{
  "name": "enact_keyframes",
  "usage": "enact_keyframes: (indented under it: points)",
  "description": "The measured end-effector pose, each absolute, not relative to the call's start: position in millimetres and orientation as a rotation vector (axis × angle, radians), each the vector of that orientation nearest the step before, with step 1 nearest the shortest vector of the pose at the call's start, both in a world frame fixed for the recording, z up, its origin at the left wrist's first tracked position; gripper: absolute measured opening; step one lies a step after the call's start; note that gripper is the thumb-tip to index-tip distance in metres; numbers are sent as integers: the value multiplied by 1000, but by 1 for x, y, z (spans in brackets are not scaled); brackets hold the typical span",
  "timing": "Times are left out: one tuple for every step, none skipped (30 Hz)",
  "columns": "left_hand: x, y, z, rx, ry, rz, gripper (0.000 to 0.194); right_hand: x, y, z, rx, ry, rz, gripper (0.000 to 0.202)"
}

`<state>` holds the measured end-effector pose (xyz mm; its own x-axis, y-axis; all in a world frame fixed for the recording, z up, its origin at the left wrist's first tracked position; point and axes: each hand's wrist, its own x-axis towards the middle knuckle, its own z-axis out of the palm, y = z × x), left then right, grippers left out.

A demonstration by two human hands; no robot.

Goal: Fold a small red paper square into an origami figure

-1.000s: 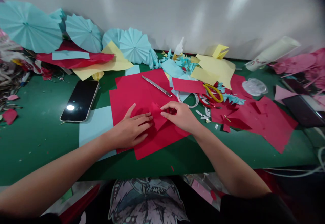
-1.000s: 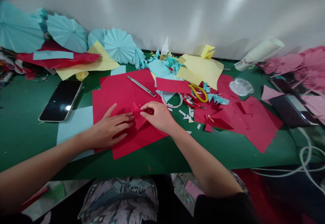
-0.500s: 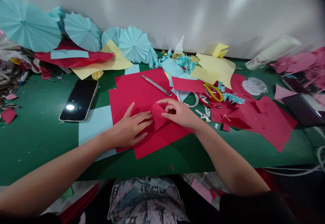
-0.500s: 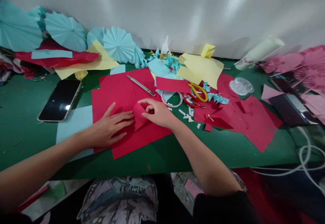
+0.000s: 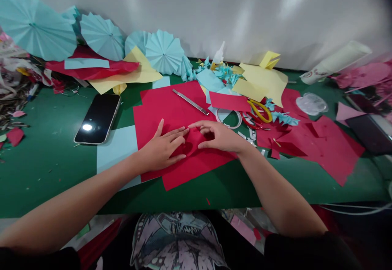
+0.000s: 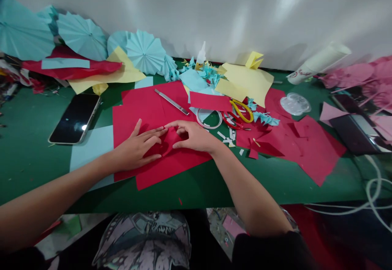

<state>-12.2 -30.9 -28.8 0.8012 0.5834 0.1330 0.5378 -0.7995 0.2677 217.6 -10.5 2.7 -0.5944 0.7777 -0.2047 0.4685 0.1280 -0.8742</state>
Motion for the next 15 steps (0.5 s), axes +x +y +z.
enact_keyframes:
  points:
    - [-12, -30, -29, 2769, 873, 317, 29, 218, -10, 1, -1195, -2090, 1450, 53]
    - [-13, -30, -30, 2765, 871, 322, 31, 217, -9, -1, -1175, -2074, 1443, 51]
    - [-13, -30, -30, 2762, 868, 329, 32, 217, -9, -3, -1159, -2066, 1427, 49]
    - [-13, -30, -30, 2761, 863, 337, 33, 217, -9, -4, -1146, -2066, 1403, 47]
    - [-13, -30, -31, 2760, 860, 346, 33, 216, -8, -6, -1135, -2069, 1376, 45]
    - [-13, -30, -31, 2759, 860, 354, 34, 216, -8, -7, -1122, -2071, 1352, 43]
    - [-13, -30, -31, 2761, 862, 362, 35, 215, -8, -8, -1109, -2070, 1342, 42]
    - [-13, -30, -31, 2765, 865, 367, 37, 215, -8, -8, -1096, -2062, 1348, 41]
    - [-13, -30, -32, 2770, 868, 369, 38, 214, -8, -9, -1085, -2049, 1366, 41]
    - [-12, -30, -32, 2776, 872, 367, 39, 213, -8, -9, -1081, -2035, 1387, 40]
    - [-12, -30, -32, 2780, 877, 363, 40, 213, -8, -9, -1081, -2024, 1402, 39]
    - [-12, -30, -32, 2783, 882, 360, 40, 212, -8, -9, -1086, -2018, 1410, 39]
    - [-11, -30, -32, 2783, 887, 360, 41, 212, -8, -9, -1092, -2017, 1410, 39]
    - [-11, -30, -32, 2780, 891, 362, 41, 212, -8, -9, -1095, -2019, 1409, 39]
    - [-11, -30, -32, 2776, 895, 367, 41, 211, -9, -9, -1095, -2022, 1409, 39]
